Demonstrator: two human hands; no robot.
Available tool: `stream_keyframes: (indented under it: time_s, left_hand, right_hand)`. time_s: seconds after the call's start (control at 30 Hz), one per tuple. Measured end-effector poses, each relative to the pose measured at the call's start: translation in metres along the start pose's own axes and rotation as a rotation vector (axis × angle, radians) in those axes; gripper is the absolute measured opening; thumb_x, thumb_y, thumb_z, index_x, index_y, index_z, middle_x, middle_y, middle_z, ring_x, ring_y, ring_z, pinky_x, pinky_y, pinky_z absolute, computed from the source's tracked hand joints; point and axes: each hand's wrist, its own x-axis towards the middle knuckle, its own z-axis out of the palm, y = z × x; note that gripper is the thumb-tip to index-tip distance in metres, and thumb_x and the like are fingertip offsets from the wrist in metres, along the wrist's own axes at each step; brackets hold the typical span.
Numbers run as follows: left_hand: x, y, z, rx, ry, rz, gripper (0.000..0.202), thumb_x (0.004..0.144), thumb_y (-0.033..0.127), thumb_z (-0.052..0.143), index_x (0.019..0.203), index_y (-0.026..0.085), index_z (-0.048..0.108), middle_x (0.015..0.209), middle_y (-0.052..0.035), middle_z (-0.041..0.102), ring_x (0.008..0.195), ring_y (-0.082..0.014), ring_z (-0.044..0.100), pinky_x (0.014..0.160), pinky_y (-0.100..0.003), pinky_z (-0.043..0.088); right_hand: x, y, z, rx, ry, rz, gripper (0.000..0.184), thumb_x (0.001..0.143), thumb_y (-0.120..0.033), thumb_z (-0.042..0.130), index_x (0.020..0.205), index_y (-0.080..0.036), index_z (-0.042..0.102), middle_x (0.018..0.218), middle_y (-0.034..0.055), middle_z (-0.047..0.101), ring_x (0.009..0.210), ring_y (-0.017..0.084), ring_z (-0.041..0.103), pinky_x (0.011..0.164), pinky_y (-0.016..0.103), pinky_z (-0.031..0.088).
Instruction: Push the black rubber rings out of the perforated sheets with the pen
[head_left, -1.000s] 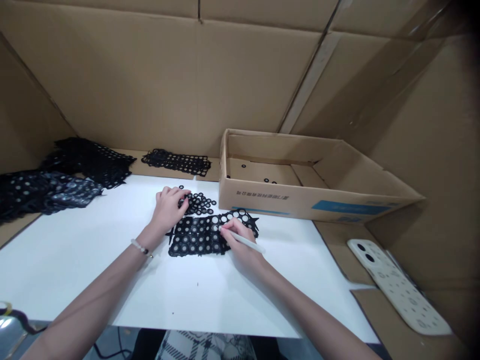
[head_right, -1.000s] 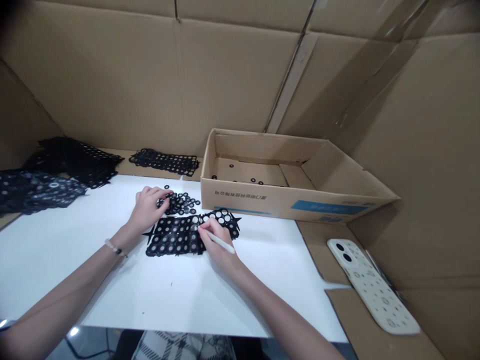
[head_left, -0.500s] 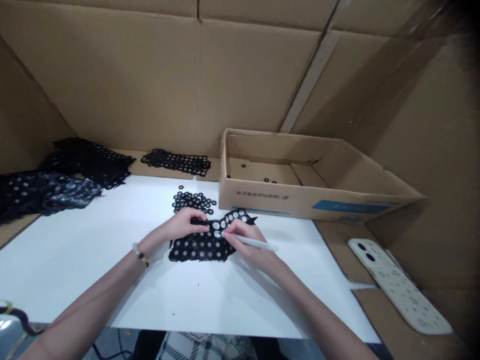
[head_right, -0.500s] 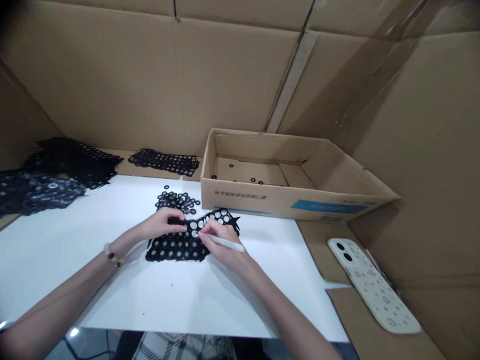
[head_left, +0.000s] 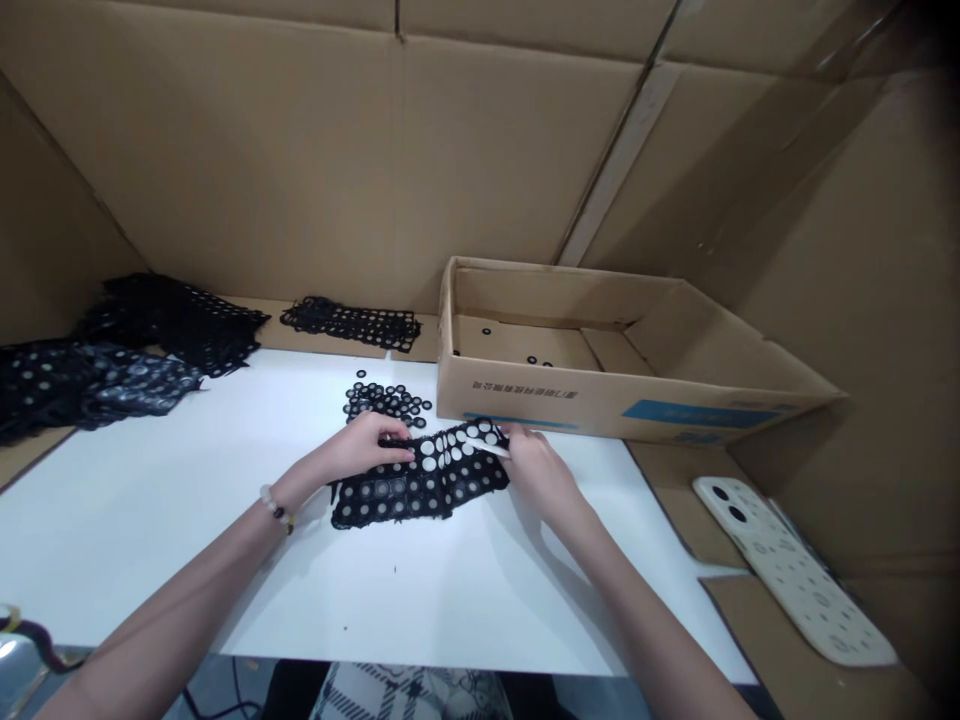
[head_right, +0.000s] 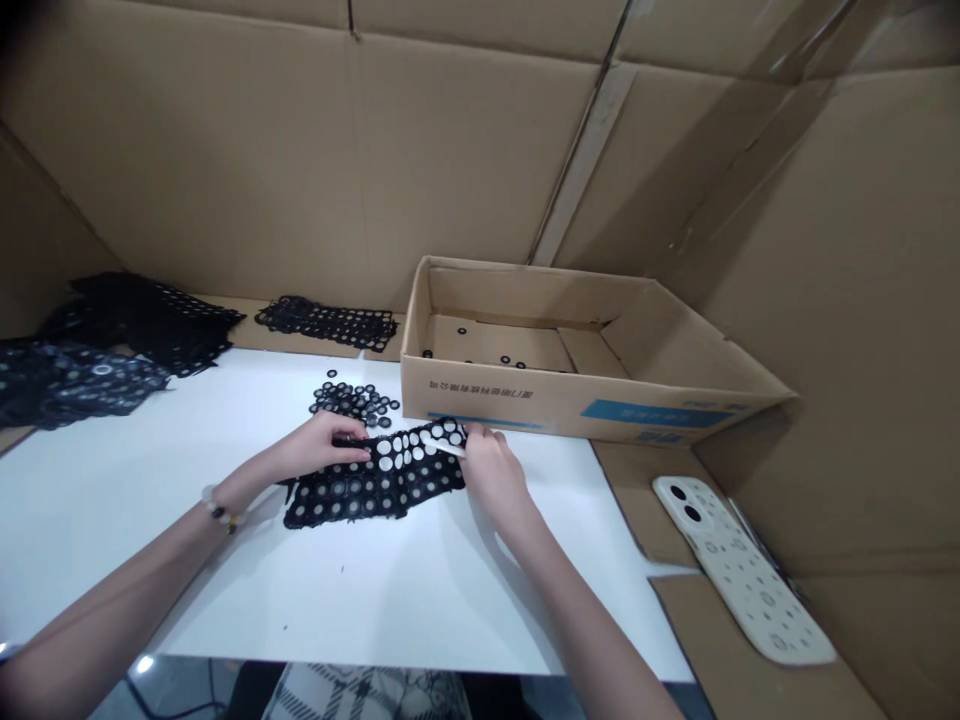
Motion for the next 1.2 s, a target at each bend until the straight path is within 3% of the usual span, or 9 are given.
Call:
stream_keyframes:
  time_s: [0.23, 0.33, 0.43, 0.53, 0.6, 0.7, 0.77, 0.9, 1.2]
  left_hand:
    - [0.001, -0.002, -0.003, -0.201, -0.092, -0.142, 0.031, 0.07, 0.045, 0.07, 0.068, 0.016, 0.061, 0.061, 0.0041, 0.054, 0.06, -0.0126, 0.046, 0.059, -0.023, 0.034]
    - [-0.002, -0.001, -0.005, -0.141, -0.16, -0.171, 0.033, 0.071, 0.048, 0.068, 0.066, 0.016, 0.061, 0.06, 0.0045, 0.053, 0.058, -0.0126, 0.044, 0.058, -0.024, 0.031]
    - [-0.003, -0.003, -0.005, -0.003, -0.141, -0.152, 0.029, 0.074, 0.043, 0.065, 0.064, 0.017, 0.061, 0.062, 0.0037, 0.055, 0.061, -0.0135, 0.047, 0.06, -0.024, 0.033]
    - [-0.002, -0.004, -0.003, 0.07, -0.107, -0.087, 0.025, 0.078, 0.039, 0.061, 0.066, 0.017, 0.063, 0.066, 0.0024, 0.061, 0.065, -0.0147, 0.051, 0.064, -0.024, 0.036]
    - [-0.002, -0.001, 0.0, 0.059, -0.099, -0.033, 0.023, 0.081, 0.037, 0.06, 0.071, 0.017, 0.066, 0.071, 0.0019, 0.066, 0.067, -0.0152, 0.055, 0.065, -0.023, 0.037]
    - [-0.003, 0.006, 0.008, 0.023, -0.104, 0.027, 0.022, 0.082, 0.036, 0.06, 0.074, 0.017, 0.068, 0.074, 0.0015, 0.069, 0.069, -0.0155, 0.057, 0.065, -0.023, 0.039]
    - [-0.003, 0.011, 0.014, -0.009, -0.091, 0.038, 0.022, 0.082, 0.036, 0.061, 0.076, 0.017, 0.069, 0.075, 0.0009, 0.07, 0.071, -0.0165, 0.059, 0.066, -0.023, 0.04]
    - [-0.002, 0.011, 0.023, -0.045, -0.05, 0.013, 0.02, 0.082, 0.035, 0.061, 0.081, 0.018, 0.071, 0.081, 0.0003, 0.073, 0.077, -0.0184, 0.063, 0.068, -0.023, 0.042]
    - [0.002, 0.001, 0.028, -0.054, -0.013, 0.023, 0.022, 0.083, 0.036, 0.06, 0.08, 0.019, 0.073, 0.084, -0.0004, 0.075, 0.077, -0.0194, 0.064, 0.071, -0.025, 0.042]
  right_hand:
    - [-0.01, 0.024, -0.022, -0.021, -0.199, -0.027, 0.013, 0.077, -0.012, 0.051, 0.071, -0.018, 0.062, 0.077, 0.0087, 0.068, 0.071, 0.022, 0.063, 0.055, 0.027, 0.035]
    - [-0.015, 0.037, -0.039, 0.055, -0.217, -0.044, 0.013, 0.08, -0.02, 0.053, 0.072, -0.02, 0.063, 0.071, 0.0047, 0.068, 0.068, 0.021, 0.062, 0.057, 0.026, 0.037]
    - [-0.015, 0.034, -0.046, 0.26, -0.054, -0.129, 0.028, 0.091, -0.035, 0.043, 0.082, -0.022, 0.066, 0.078, 0.0041, 0.069, 0.077, 0.022, 0.063, 0.067, 0.029, 0.042]
    - [-0.014, 0.016, -0.038, 0.581, 0.132, -0.314, 0.037, 0.096, -0.042, 0.035, 0.093, -0.023, 0.068, 0.092, 0.0044, 0.069, 0.088, 0.021, 0.061, 0.078, 0.03, 0.044]
    - [-0.016, 0.002, -0.026, 0.844, 0.185, -0.367, 0.046, 0.097, -0.045, 0.029, 0.088, -0.021, 0.067, 0.083, 0.0048, 0.067, 0.078, 0.019, 0.061, 0.07, 0.028, 0.046]
    - [-0.022, -0.014, -0.009, 1.023, 0.042, -0.389, 0.055, 0.098, -0.048, 0.024, 0.078, -0.019, 0.067, 0.058, 0.0018, 0.06, 0.053, 0.015, 0.056, 0.051, 0.025, 0.043]
    - [-0.026, -0.022, -0.002, 0.961, 0.035, -0.433, 0.042, 0.096, -0.044, 0.038, 0.083, -0.02, 0.069, 0.061, 0.0013, 0.063, 0.055, 0.015, 0.059, 0.052, 0.025, 0.045]
    - [-0.029, -0.032, 0.007, 0.748, 0.213, -0.489, 0.014, 0.085, -0.029, 0.06, 0.085, -0.02, 0.07, 0.074, 0.002, 0.072, 0.064, 0.016, 0.066, 0.061, 0.025, 0.048]
    - [-0.018, -0.028, 0.019, 0.668, 0.225, -0.515, 0.01, 0.083, -0.024, 0.061, 0.08, -0.022, 0.07, 0.08, 0.0016, 0.075, 0.07, 0.017, 0.068, 0.066, 0.026, 0.05]
